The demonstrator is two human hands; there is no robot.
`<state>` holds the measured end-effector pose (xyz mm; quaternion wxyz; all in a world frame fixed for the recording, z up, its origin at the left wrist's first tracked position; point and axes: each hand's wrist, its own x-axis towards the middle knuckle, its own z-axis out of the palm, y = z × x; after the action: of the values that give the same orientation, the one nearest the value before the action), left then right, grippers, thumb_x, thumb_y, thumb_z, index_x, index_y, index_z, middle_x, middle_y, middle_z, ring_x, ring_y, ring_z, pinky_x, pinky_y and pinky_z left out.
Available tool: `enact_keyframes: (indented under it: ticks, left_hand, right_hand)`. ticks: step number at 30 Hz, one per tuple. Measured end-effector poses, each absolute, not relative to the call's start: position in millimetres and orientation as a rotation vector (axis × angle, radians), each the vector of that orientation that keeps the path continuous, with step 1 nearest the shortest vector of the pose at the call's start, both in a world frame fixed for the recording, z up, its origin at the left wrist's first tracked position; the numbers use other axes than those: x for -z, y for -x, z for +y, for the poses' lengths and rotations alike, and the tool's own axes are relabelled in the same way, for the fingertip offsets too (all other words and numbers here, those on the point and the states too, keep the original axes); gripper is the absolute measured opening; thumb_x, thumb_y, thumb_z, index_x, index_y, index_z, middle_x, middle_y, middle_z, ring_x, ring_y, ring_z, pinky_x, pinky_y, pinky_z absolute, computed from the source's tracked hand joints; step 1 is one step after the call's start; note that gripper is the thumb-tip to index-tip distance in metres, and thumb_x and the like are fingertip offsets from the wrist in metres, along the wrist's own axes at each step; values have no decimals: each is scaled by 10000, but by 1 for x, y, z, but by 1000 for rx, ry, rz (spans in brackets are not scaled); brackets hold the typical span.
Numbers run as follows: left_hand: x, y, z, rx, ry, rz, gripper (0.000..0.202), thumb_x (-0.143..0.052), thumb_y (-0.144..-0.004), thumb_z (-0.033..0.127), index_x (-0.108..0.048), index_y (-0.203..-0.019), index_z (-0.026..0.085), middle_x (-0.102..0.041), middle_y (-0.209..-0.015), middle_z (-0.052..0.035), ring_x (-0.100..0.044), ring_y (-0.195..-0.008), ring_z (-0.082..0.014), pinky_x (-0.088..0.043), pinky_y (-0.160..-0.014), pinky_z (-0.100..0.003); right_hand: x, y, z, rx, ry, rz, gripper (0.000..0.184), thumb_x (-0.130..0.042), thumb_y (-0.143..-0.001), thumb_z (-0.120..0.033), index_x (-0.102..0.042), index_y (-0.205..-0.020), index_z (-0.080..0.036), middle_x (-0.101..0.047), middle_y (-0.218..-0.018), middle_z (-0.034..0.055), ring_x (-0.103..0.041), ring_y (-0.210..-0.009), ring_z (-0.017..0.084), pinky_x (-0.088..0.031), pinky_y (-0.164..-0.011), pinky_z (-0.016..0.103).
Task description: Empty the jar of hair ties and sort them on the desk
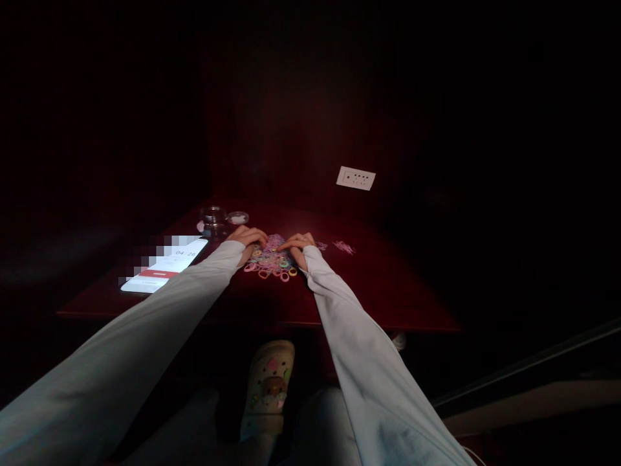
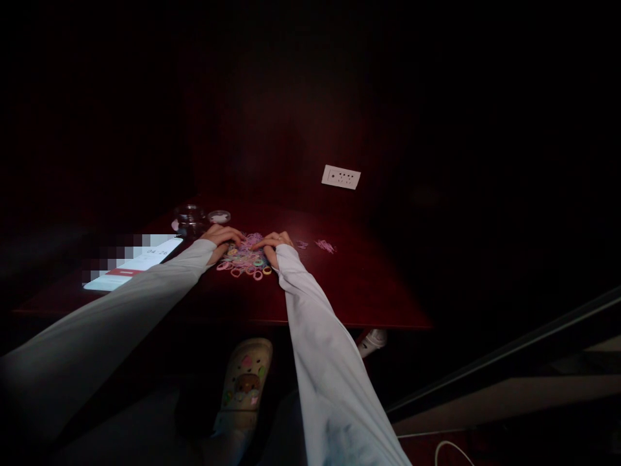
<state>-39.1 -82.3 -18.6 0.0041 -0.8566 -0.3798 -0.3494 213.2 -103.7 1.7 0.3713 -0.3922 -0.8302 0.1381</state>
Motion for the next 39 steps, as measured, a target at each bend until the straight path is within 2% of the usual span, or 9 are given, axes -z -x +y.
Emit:
enact_keyframes:
  ticks: [3, 6, 14, 27, 31, 33, 35, 37, 39]
  left_hand:
    - [16, 38, -85, 1124, 2732, -1115, 199, -523, -911, 240, -713, -967, 228, -732, -1217, -41, -577, -1047, -245, -448, -992, -400]
    - [14, 38, -89, 1090, 2781, -1056, 177, -572, -895, 304, -699, -987, 223, -724, -1223, -45, -574, -1056, -245, -439, -996, -395]
    - [17, 34, -92, 1098, 2783, -1077, 149, -601, -894, 312, -723, -890, 226, -745, -1134, -37, -572, -1004, -229, -442, -969, -378]
    - [18, 38, -88, 1101, 2830, -1081, 218, -600, -945, 401, -732, -908, 231, -749, -1166, -40, -567, -1001, -223, -454, -961, -370]
    - [15, 37, -86, 1177, 2820, -1086, 231, -597, -944, 410, -717, -886, 221, -763, -1132, -57, -608, -983, -220, -463, -958, -384]
    - [14, 36, -86, 1289, 2803, -1135, 238, -595, -940, 412, -707, -880, 211, -767, -1114, -68, -645, -975, -214, -484, -903, -359]
    - [14, 34, -86, 1426, 2766, -1248, 252, -587, -938, 425, -703, -898, 205, -771, -1091, -70, -671, -916, -195, -498, -780, -304]
    - [15, 33, -86, 1524, 2704, -1405, 275, -588, -932, 456, -707, -921, 209, -781, -982, -52, -664, -779, -165, -468, -649, -254]
    - [16, 33, -86, 1563, 2683, -1497, 303, -606, -915, 497, -708, -925, 212, -780, -846, -30, -643, -674, -150, -444, -584, -232]
  right_hand:
    - [-3, -214, -107, -377, 997, -2154, 350, -547, -962, -150, -838, -1035, -329, -683, -1034, 27, -489, -1044, 221, -382, -994, 357]
    - [-1, -213, -106, -384, 998, -2149, 350, -550, -962, -144, -843, -1006, -329, -683, -1034, 25, -490, -1040, 217, -372, -1002, 361]
    - [10, -209, -91, -381, 1035, -2128, 330, -608, -952, -144, -840, -787, -313, -683, -946, 14, -499, -1017, 204, -360, -974, 350]
    - [8, -208, -95, -401, 1024, -2102, 308, -608, -937, -142, -831, -782, -286, -714, -906, 14, -510, -1000, 201, -370, -955, 337]
    - [5, -210, -98, -410, 1037, -2084, 295, -602, -931, -163, -833, -794, -284, -723, -905, 23, -522, -1010, 210, -391, -958, 347]
    - [2, -211, -100, -413, 1018, -2084, 273, -601, -935, -196, -833, -819, -281, -726, -923, 28, -529, -1020, 214, -400, -965, 351]
    - [0, -212, -102, -408, 1007, -2087, 253, -599, -934, -214, -828, -846, -272, -727, -938, 31, -536, -1022, 215, -405, -969, 352]
    - [-1, -211, -103, -385, 1028, -2077, 238, -592, -925, -206, -820, -885, -260, -727, -937, 30, -545, -1007, 211, -411, -962, 349]
    - [-2, -209, -104, -357, 1067, -2037, 246, -586, -912, -192, -807, -997, -258, -730, -944, 19, -554, -978, 202, -422, -936, 339]
